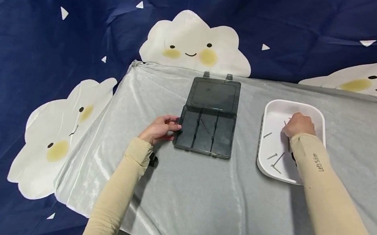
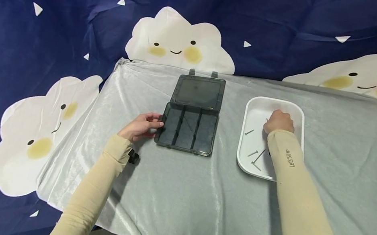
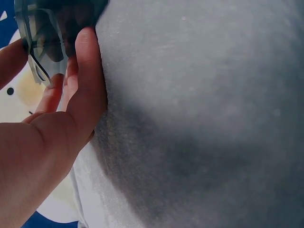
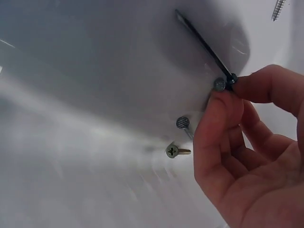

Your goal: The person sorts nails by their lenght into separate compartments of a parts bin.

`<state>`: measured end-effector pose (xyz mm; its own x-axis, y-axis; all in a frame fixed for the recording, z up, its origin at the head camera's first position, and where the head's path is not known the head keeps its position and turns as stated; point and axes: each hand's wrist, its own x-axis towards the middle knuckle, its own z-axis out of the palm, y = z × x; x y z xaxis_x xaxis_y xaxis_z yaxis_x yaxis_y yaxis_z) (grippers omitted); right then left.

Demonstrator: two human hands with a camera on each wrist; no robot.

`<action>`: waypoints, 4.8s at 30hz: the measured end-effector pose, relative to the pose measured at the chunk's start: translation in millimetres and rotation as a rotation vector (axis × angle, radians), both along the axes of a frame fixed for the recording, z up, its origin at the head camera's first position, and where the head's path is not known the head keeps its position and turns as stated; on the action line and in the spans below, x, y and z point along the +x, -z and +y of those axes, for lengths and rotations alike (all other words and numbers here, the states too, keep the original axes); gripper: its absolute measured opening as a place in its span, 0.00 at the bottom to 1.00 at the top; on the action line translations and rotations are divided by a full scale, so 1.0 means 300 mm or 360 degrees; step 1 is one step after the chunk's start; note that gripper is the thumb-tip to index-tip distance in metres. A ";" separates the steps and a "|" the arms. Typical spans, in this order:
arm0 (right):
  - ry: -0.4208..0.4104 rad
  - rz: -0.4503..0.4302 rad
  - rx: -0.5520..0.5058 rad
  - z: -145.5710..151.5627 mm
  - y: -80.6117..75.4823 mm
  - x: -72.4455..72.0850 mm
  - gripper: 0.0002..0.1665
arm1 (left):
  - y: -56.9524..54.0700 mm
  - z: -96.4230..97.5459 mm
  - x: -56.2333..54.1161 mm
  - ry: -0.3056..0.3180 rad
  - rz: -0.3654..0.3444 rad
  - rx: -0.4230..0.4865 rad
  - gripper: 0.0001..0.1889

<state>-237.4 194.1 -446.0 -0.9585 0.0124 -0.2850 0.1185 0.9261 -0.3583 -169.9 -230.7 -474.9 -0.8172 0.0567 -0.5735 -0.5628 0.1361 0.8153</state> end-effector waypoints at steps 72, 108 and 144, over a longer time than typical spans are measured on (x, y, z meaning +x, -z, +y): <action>-0.0020 0.0606 -0.0535 -0.030 -0.251 0.097 0.15 | 0.017 -0.001 0.001 0.0001 0.0031 0.0022 0.26; -0.0275 0.0787 -0.1010 -0.330 -0.213 0.239 0.12 | 0.017 -0.008 0.006 -0.0008 0.0041 0.0021 0.28; -0.0447 0.0289 -0.1033 -0.582 0.011 0.285 0.09 | 0.020 -0.006 0.000 -0.0039 0.0029 0.0027 0.28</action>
<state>-151.9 19.3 -449.1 -0.9335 -0.3583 0.0126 -0.2059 0.5071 -0.8369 -170.1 -232.4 -480.9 -0.8288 0.0462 -0.5577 -0.5509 0.1082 0.8276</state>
